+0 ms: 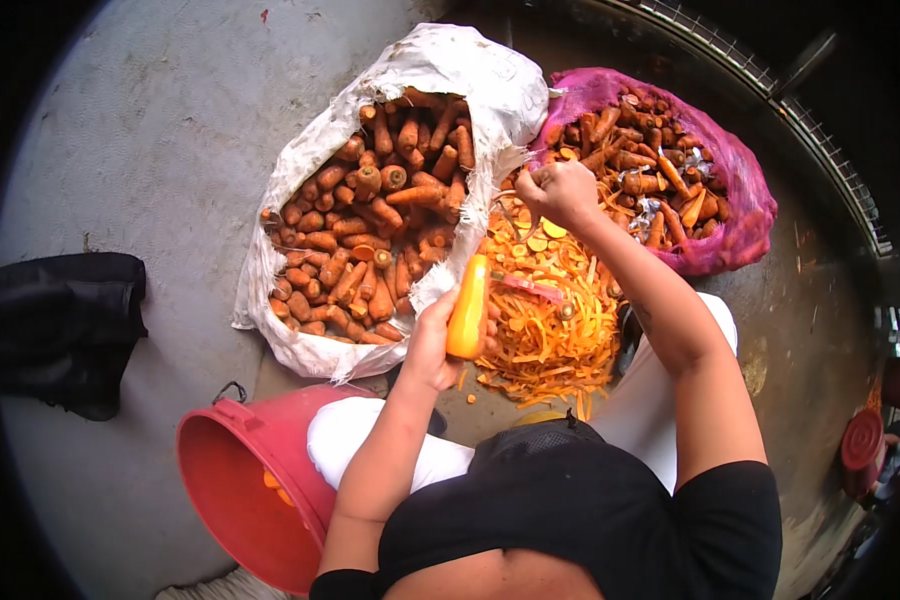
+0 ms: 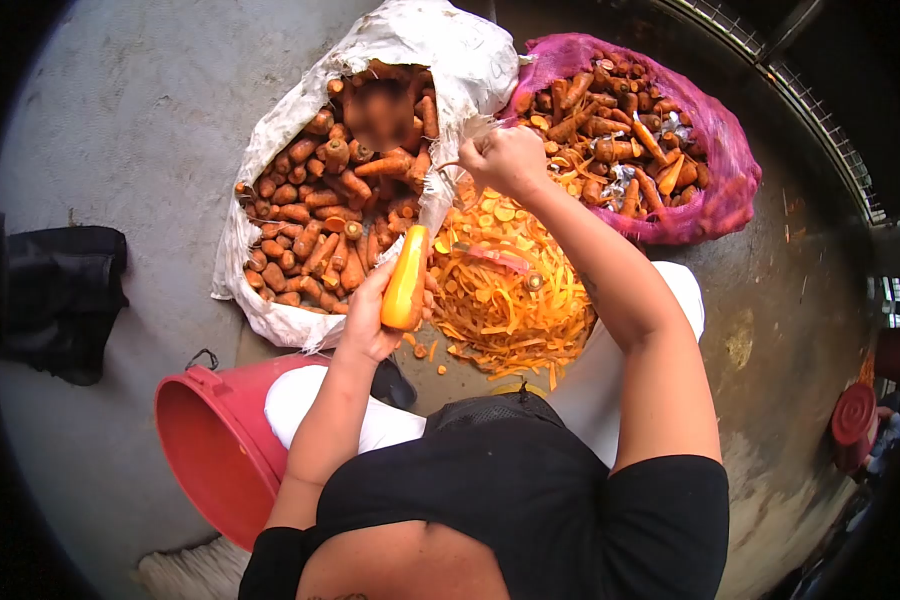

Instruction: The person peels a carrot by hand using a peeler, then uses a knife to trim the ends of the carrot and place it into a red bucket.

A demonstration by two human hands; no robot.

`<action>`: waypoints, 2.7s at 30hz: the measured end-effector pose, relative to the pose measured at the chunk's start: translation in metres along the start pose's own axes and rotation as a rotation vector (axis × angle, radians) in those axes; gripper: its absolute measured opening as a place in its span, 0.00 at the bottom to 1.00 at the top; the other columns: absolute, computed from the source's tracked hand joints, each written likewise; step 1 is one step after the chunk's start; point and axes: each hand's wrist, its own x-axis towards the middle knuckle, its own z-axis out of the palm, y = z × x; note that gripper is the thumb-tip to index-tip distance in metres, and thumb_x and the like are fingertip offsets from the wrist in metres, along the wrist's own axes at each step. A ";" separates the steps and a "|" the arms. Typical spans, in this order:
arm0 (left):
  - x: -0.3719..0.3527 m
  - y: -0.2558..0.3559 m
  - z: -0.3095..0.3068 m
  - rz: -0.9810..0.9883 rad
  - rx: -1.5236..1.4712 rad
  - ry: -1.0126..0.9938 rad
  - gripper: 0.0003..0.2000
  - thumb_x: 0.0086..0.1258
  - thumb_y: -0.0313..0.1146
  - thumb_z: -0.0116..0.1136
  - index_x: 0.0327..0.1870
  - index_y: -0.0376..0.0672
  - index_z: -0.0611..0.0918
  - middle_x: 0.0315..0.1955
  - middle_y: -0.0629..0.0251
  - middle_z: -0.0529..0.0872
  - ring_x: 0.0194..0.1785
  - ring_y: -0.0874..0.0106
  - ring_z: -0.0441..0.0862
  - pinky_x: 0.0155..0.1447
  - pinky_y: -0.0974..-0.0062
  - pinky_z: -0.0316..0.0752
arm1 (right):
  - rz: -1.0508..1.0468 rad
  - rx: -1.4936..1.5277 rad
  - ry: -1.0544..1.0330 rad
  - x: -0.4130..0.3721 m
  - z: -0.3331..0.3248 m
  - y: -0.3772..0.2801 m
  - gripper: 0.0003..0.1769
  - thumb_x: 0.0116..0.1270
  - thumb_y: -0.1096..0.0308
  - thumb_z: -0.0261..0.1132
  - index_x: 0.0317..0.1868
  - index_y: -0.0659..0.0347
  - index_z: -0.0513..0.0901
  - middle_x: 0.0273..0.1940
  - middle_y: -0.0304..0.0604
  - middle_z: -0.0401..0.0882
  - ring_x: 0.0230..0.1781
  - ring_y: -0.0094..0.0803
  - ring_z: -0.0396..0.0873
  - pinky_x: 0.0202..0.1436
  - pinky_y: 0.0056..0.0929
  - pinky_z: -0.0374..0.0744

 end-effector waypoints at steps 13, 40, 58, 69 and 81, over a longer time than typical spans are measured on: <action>0.013 0.009 0.018 -0.068 -0.185 0.224 0.16 0.78 0.43 0.38 0.52 0.44 0.76 0.39 0.65 0.84 0.41 0.72 0.82 0.44 0.72 0.79 | -0.531 0.300 -0.056 -0.048 -0.016 -0.083 0.19 0.56 0.59 0.63 0.08 0.53 0.77 0.12 0.39 0.72 0.16 0.37 0.71 0.26 0.36 0.69; 0.003 0.005 -0.009 -0.045 -0.117 -0.125 0.23 0.78 0.47 0.38 0.58 0.36 0.74 0.35 0.59 0.83 0.35 0.72 0.82 0.41 0.75 0.80 | -0.022 0.162 -0.042 -0.007 -0.012 -0.029 0.22 0.62 0.56 0.57 0.14 0.54 0.84 0.08 0.38 0.72 0.09 0.32 0.72 0.19 0.30 0.72; 0.020 -0.010 -0.003 -0.085 -0.273 0.132 0.16 0.77 0.42 0.41 0.52 0.41 0.76 0.40 0.64 0.83 0.42 0.69 0.83 0.43 0.70 0.81 | -0.600 0.341 -0.045 -0.049 -0.019 -0.080 0.19 0.56 0.61 0.63 0.08 0.51 0.77 0.11 0.36 0.72 0.15 0.34 0.71 0.25 0.33 0.68; 0.008 -0.014 0.002 -0.030 -0.066 -0.052 0.21 0.78 0.43 0.40 0.59 0.35 0.72 0.34 0.58 0.81 0.32 0.71 0.81 0.35 0.76 0.79 | -0.321 -0.027 -0.002 -0.015 0.002 -0.018 0.22 0.62 0.57 0.58 0.10 0.50 0.81 0.10 0.39 0.73 0.14 0.32 0.73 0.39 0.35 0.76; 0.017 -0.006 -0.008 0.003 -0.209 0.153 0.18 0.77 0.43 0.41 0.55 0.39 0.74 0.39 0.57 0.82 0.39 0.68 0.82 0.42 0.68 0.80 | -0.225 0.368 -0.142 -0.026 -0.011 -0.057 0.20 0.62 0.58 0.60 0.13 0.53 0.83 0.10 0.37 0.73 0.13 0.31 0.72 0.25 0.30 0.72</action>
